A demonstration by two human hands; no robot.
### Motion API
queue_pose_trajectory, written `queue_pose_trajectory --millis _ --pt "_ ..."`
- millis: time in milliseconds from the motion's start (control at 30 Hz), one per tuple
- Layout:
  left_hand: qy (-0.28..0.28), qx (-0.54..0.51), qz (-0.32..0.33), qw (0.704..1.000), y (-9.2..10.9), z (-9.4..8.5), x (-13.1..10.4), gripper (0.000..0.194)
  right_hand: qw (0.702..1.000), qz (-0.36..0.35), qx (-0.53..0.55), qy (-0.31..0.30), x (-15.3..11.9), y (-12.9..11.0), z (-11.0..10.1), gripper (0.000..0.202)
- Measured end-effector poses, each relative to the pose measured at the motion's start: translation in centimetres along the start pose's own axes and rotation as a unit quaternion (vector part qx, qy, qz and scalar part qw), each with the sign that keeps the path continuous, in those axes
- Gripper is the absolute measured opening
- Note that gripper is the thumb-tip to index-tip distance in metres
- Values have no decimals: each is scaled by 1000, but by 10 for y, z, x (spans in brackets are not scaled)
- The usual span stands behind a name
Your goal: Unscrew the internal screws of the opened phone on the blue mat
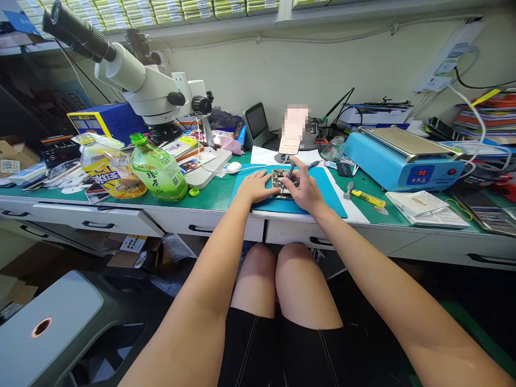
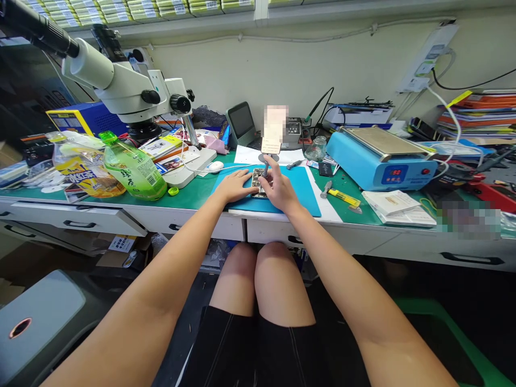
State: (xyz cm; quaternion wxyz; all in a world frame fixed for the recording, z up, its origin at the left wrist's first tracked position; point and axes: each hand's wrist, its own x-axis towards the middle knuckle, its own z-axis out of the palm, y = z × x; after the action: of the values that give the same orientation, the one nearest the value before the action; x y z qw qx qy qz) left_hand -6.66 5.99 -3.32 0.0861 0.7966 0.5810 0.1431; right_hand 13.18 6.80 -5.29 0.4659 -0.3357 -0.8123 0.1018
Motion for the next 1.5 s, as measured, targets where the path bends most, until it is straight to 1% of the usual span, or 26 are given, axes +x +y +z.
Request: queue_pose_trajectory --millis 400,600,967,1200,1500 --pt "1 3 1 1000 0 -1 0 49 1000 -14 -3 3 1 -5 -2 60" --pt "-4 3 -1 1000 0 -2 0 50 1000 -8 -2 10 1 -5 -2 57" --pt "-8 1 -2 1000 -1 -1 0 50 1000 -4 -5 10 0 -6 -3 59" --pt "0 2 2 1000 -3 1 2 49 1000 7 1 8 0 -4 -1 58" --pt "8 3 9 1000 -3 3 3 48 999 25 14 28 0 -3 -1 59"
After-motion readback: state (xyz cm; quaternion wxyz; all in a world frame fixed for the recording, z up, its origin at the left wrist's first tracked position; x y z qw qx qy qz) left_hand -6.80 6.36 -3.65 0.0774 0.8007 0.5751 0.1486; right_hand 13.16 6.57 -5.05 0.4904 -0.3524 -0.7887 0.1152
